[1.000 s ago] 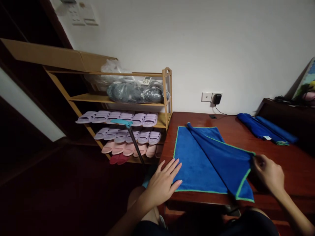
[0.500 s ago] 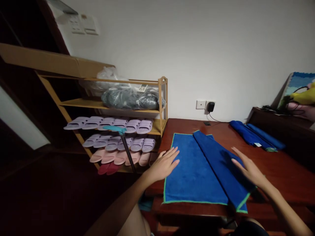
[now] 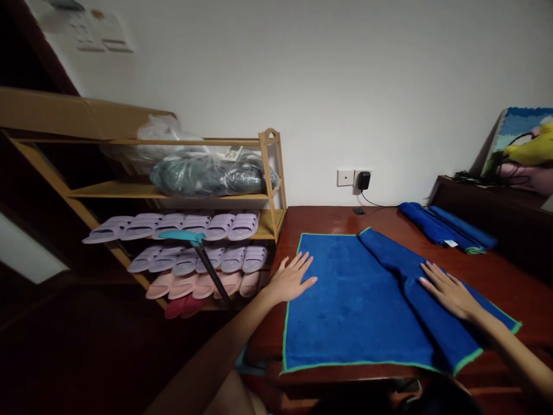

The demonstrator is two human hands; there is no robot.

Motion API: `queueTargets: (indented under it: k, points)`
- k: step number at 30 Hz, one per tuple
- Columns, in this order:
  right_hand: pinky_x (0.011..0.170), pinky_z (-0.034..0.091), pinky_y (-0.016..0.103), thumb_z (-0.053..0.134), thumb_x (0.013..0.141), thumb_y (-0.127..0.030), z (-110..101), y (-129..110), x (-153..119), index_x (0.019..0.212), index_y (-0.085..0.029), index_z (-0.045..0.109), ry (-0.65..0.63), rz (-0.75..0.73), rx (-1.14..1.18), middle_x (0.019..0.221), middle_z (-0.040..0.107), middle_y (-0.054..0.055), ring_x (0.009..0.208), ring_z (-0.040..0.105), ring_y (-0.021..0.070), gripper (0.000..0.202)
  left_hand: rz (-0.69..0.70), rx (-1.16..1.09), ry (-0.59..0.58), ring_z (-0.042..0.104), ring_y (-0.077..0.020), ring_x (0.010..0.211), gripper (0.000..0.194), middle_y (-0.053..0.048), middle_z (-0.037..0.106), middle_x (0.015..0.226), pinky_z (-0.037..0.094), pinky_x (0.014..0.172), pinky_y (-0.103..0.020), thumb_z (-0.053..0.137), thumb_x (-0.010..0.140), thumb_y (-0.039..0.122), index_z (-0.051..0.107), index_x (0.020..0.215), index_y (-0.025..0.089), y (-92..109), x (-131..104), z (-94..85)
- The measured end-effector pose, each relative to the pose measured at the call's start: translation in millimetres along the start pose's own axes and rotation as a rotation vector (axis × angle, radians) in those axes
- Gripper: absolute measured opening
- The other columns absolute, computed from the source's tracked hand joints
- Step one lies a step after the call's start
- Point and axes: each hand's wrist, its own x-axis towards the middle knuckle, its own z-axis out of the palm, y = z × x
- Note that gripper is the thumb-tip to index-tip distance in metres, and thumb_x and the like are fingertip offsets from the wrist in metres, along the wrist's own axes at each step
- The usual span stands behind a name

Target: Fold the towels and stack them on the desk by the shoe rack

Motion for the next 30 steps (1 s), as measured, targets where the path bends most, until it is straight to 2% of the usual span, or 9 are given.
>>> queueTargets:
  k: [6,10,13,16,20,23,25,27,30]
  points:
    - [0.116,0.020,0.044,0.012,0.081,-0.068,2.6,85.6,-22.8,0.148,-0.017,0.029,0.003,0.195,-0.097,0.154,0.019,0.003,0.143,0.014,0.0208,0.086,-0.002,0.004,-0.006,0.008,-0.0228,0.145,0.071,-0.003,0.014,0.156,0.008,0.113,-0.052,0.018,0.092,0.066,0.019,0.150,0.025,1.6,0.6,-1.7]
    - [0.113,0.026,0.047,0.015,0.080,-0.068,2.3,107.0,-36.5,0.145,-0.017,0.036,0.021,0.236,-0.128,0.152,0.024,0.006,0.141,0.020,0.0235,0.085,-0.011,0.008,-0.006,0.008,-0.0229,0.144,0.073,-0.005,0.014,0.156,0.009,0.114,-0.050,0.019,0.092,0.067,0.020,0.150,0.023,4.2,-5.6,-4.2]
    - [0.110,0.029,0.051,0.017,0.082,-0.064,-4.7,101.8,-43.9,0.144,-0.021,0.038,-0.001,0.188,-0.136,0.152,0.025,0.004,0.141,0.021,0.0247,0.078,-0.027,0.022,0.003,0.010,-0.0244,0.144,0.073,-0.005,0.014,0.156,0.008,0.113,-0.052,0.019,0.092,0.067,0.021,0.150,0.024,4.3,-19.0,-7.6]
    - [0.105,0.033,0.056,0.016,0.085,-0.064,-19.0,84.0,-45.6,0.138,-0.029,0.046,-0.014,0.149,-0.129,0.149,0.033,0.002,0.140,0.026,0.0269,0.070,-0.047,0.032,-0.014,0.011,-0.0261,0.144,0.072,-0.004,0.014,0.156,0.008,0.113,-0.053,0.020,0.091,0.067,0.022,0.150,0.026,0.3,-37.5,-16.1]
    - [0.108,0.033,0.049,0.020,0.086,-0.068,-37.2,52.7,-26.7,0.138,-0.028,0.046,0.095,0.089,-0.014,0.150,0.032,0.003,0.136,0.033,0.0253,0.070,-0.093,0.032,-0.095,0.019,-0.0296,0.142,0.076,-0.010,0.025,0.153,0.011,0.113,-0.052,0.029,0.087,0.071,0.036,0.145,0.022,-4.0,-45.5,-34.2]
    - [0.110,0.032,0.043,0.026,0.084,-0.070,-41.8,33.2,7.0,0.138,-0.029,0.045,0.093,-0.033,0.064,0.151,0.029,0.000,0.135,0.036,0.0239,0.070,-0.130,0.004,-0.029,0.021,-0.0279,0.141,0.073,-0.012,0.033,0.150,0.012,0.114,-0.045,0.025,0.090,0.068,0.047,0.138,0.018,-1.7,-25.9,-39.9]
    - [0.112,0.031,0.041,0.030,0.083,-0.071,-39.8,23.9,33.0,0.139,-0.028,0.043,0.069,-0.051,0.067,0.153,0.024,0.001,0.136,0.035,0.0238,0.072,-0.129,-0.012,0.063,0.019,-0.0240,0.142,0.070,-0.011,0.028,0.152,0.014,0.114,-0.041,0.017,0.094,0.063,0.042,0.141,0.017,-1.6,-5.7,-35.4]
    - [0.113,0.027,0.041,0.029,0.083,-0.070,-33.8,17.9,55.9,0.144,-0.027,0.037,0.046,0.002,0.040,0.155,0.019,0.002,0.139,0.028,0.0225,0.075,-0.139,-0.007,0.113,0.015,-0.0220,0.143,0.069,-0.010,0.021,0.155,0.013,0.114,-0.041,0.016,0.095,0.059,0.031,0.147,0.016,-6.7,13.1,-26.0]
    - [0.112,0.024,0.049,0.022,0.084,-0.069,-19.1,15.4,78.6,0.147,-0.024,0.030,0.023,0.135,0.007,0.154,0.019,0.007,0.142,0.020,0.0232,0.078,-0.204,-0.001,0.070,0.012,-0.0235,0.144,0.070,-0.010,0.017,0.156,0.012,0.114,-0.045,0.020,0.094,0.060,0.026,0.149,0.017,-23.7,32.2,-11.1]
